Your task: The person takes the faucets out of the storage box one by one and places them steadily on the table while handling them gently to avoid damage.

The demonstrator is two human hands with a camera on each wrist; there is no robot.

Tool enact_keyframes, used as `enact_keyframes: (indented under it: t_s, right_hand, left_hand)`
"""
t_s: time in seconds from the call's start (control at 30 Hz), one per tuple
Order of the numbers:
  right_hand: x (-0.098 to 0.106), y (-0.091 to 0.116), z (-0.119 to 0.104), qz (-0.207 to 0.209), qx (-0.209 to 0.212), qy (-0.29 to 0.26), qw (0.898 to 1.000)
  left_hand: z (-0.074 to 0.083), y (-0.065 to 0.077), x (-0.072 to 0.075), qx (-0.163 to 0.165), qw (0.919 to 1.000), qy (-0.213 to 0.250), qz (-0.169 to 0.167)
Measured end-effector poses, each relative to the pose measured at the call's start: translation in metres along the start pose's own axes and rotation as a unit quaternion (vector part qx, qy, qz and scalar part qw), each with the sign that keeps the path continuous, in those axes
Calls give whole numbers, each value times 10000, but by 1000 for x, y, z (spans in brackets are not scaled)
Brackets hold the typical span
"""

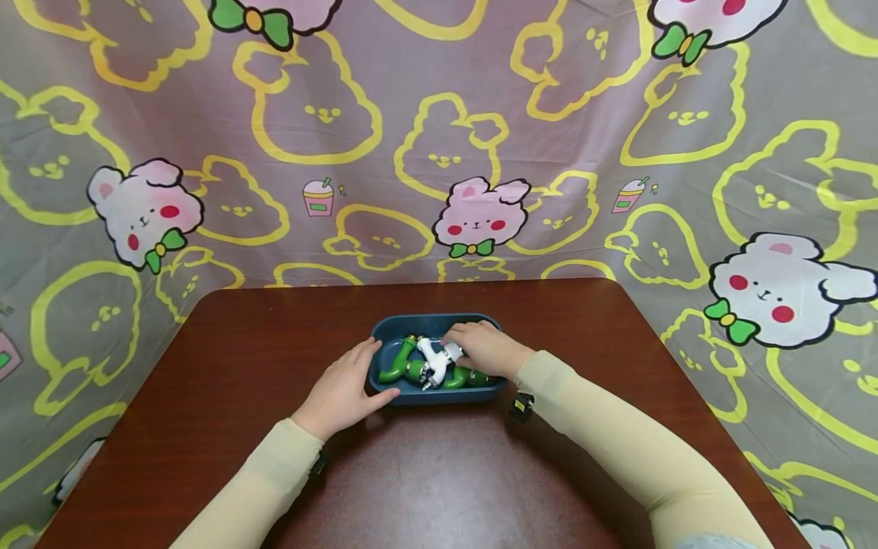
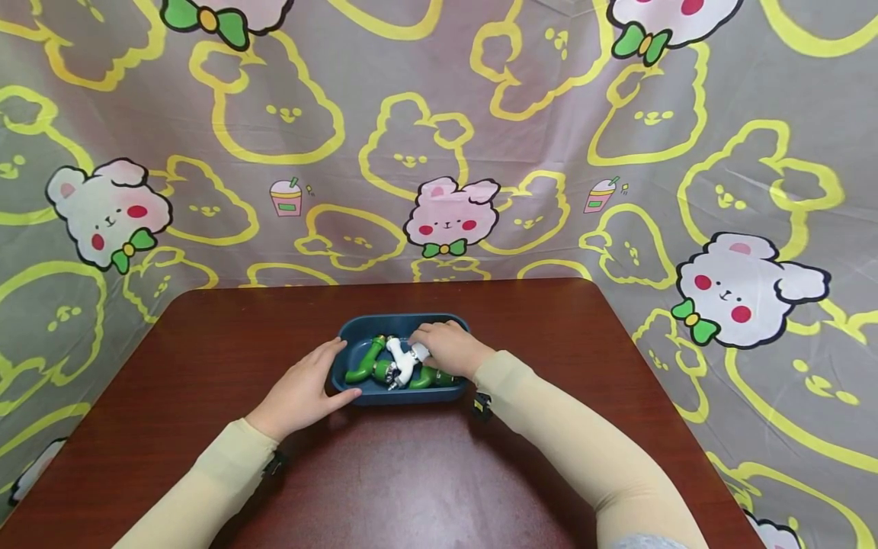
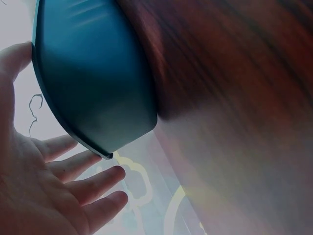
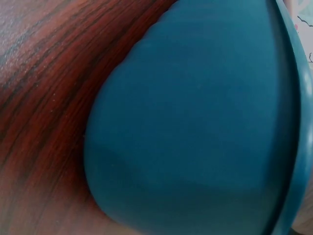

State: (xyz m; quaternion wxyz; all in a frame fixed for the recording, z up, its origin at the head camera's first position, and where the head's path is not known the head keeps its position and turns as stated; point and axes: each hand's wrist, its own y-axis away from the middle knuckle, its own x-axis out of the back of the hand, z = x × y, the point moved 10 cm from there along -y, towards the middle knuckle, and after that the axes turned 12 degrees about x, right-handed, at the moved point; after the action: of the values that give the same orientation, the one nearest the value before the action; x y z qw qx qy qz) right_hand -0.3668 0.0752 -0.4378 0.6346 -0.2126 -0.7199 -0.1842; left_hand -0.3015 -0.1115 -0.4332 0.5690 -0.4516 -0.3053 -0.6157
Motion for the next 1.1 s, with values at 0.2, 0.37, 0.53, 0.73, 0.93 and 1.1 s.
enact_keyframes:
  t_s: [0.2,0.37,0.53,0.73,0.93,1.1]
  right_hand:
    - [0,0,0,37,22,-212,9998]
    - [-1,0,1,42,-15,-478,9988]
    - [-3,1,4,22,-49,-611,9981]
    - [-2,3,4,113,75,-709,9974]
    - [1,4,3,238,98,-864,9959]
    - [4,7,4,229,-6,-926,9954]
  left_hand:
    - [0,0,0,17,10000,18,-22]
    - [-1,0,0,36,10000,36,-54]
    - [-1,0,0,46,10000,43,-65]
    - [-1,0,0,55,9999,34,-91]
    - [0,0,0,66,9999,37,-104]
    - [-1,0,-1,67,9999,32,-92]
